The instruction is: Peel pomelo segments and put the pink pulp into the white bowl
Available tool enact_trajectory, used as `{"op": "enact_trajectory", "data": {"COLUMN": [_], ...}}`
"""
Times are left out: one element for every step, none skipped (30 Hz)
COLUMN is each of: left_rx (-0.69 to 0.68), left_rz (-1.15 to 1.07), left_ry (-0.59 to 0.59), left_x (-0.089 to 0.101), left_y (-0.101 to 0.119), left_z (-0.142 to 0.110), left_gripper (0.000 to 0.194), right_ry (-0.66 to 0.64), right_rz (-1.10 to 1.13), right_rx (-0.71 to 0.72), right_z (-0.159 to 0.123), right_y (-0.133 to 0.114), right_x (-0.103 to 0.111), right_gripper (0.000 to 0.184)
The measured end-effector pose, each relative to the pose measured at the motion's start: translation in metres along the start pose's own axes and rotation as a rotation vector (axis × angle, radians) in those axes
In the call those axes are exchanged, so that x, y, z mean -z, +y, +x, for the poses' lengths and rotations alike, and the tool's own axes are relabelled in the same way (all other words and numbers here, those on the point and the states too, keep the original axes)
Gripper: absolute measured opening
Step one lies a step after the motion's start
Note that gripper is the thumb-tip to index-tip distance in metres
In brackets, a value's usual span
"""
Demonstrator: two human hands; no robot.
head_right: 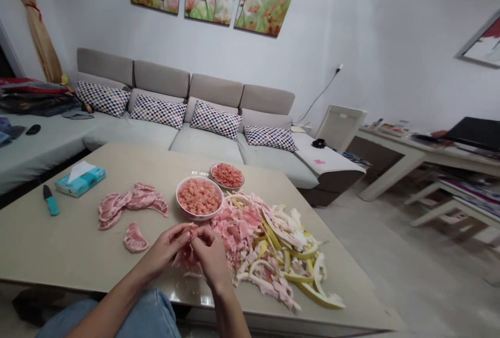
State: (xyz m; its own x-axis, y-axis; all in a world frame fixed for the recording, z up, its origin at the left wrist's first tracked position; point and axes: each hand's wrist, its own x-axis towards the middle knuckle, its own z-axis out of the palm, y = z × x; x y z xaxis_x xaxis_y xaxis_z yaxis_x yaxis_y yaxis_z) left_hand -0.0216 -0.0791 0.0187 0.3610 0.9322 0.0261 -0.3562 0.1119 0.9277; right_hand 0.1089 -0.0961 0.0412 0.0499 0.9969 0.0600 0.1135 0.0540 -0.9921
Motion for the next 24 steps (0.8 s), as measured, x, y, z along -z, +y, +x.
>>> {"op": "enact_trajectory", "data": {"left_rx": [-0.009,-0.012,-0.006,0.005,0.014,0.024,0.034,0.046,0.056,0.065,0.074,0.08,0.081,0.078,0.071,0.063,0.058,0.057,0.058,0.06,0.061,0.06,0.055,0.049], "left_rz": [0.006,0.003,-0.005,-0.012,-0.011,-0.003,0.007,0.019,0.033,0.046,0.05,0.047,0.04,0.027,0.006,-0.017,-0.034,-0.043,-0.045,-0.029,0.007,0.052,0.093,0.124], "left_ry": [0.013,0.03,0.046,0.058,0.065,0.064,0.057,0.043,0.027,0.011,-0.005,-0.017,-0.021,-0.014,0.002,0.023,0.043,0.058,0.065,0.067,0.068,0.07,0.071,0.069], "left_x": [-0.001,-0.001,-0.001,-0.001,0.0,0.0,0.0,0.001,0.001,0.001,0.001,0.001,0.002,0.002,0.003,0.004,0.005,0.005,0.006,0.006,0.005,0.005,0.004,0.004], "left_y": [-0.002,-0.003,-0.004,-0.004,-0.005,-0.005,-0.005,-0.004,-0.004,-0.003,-0.003,-0.002,-0.002,-0.001,-0.001,-0.001,-0.001,-0.001,-0.002,-0.002,-0.003,-0.004,-0.005,-0.007], "left_z": [0.001,0.001,0.002,0.002,0.003,0.003,0.004,0.004,0.004,0.003,0.003,0.003,0.002,0.002,0.003,0.003,0.004,0.005,0.005,0.006,0.006,0.007,0.007,0.007], "left_gripper": [0.041,0.042,0.044,0.046,0.047,0.047,0.047,0.047,0.047,0.047,0.047,0.047,0.047,0.046,0.045,0.044,0.043,0.042,0.043,0.044,0.045,0.047,0.048,0.048], "right_ry": [0.022,0.049,0.076,0.102,0.122,0.137,0.149,0.159,0.169,0.177,0.185,0.187,0.179,0.158,0.127,0.086,0.043,0.004,-0.029,-0.052,-0.064,-0.069,-0.071,-0.073], "right_rz": [-0.028,-0.059,-0.092,-0.124,-0.153,-0.178,-0.199,-0.217,-0.232,-0.246,-0.256,-0.262,-0.263,-0.258,-0.249,-0.235,-0.219,-0.204,-0.19,-0.18,-0.172,-0.169,-0.175,-0.191], "right_rx": [0.016,0.035,0.055,0.074,0.09,0.103,0.117,0.129,0.14,0.148,0.153,0.155,0.151,0.145,0.135,0.123,0.11,0.096,0.086,0.079,0.074,0.072,0.076,0.087], "right_z": [0.0,0.001,0.002,0.002,0.003,0.004,0.004,0.005,0.005,0.006,0.006,0.006,0.007,0.007,0.008,0.008,0.008,0.008,0.007,0.007,0.006,0.005,0.004,0.003], "right_y": [0.001,0.002,0.004,0.005,0.005,0.006,0.007,0.008,0.009,0.009,0.01,0.01,0.011,0.011,0.012,0.012,0.013,0.013,0.014,0.014,0.015,0.015,0.016,0.016], "right_x": [0.001,0.002,0.003,0.004,0.005,0.007,0.008,0.01,0.011,0.012,0.013,0.014,0.014,0.015,0.016,0.016,0.017,0.017,0.017,0.016,0.015,0.013,0.012,0.01], "right_gripper": [0.02,0.017,0.014,0.011,0.01,0.009,0.009,0.009,0.009,0.009,0.009,0.01,0.009,0.01,0.011,0.014,0.017,0.02,0.023,0.025,0.027,0.028,0.027,0.027]}}
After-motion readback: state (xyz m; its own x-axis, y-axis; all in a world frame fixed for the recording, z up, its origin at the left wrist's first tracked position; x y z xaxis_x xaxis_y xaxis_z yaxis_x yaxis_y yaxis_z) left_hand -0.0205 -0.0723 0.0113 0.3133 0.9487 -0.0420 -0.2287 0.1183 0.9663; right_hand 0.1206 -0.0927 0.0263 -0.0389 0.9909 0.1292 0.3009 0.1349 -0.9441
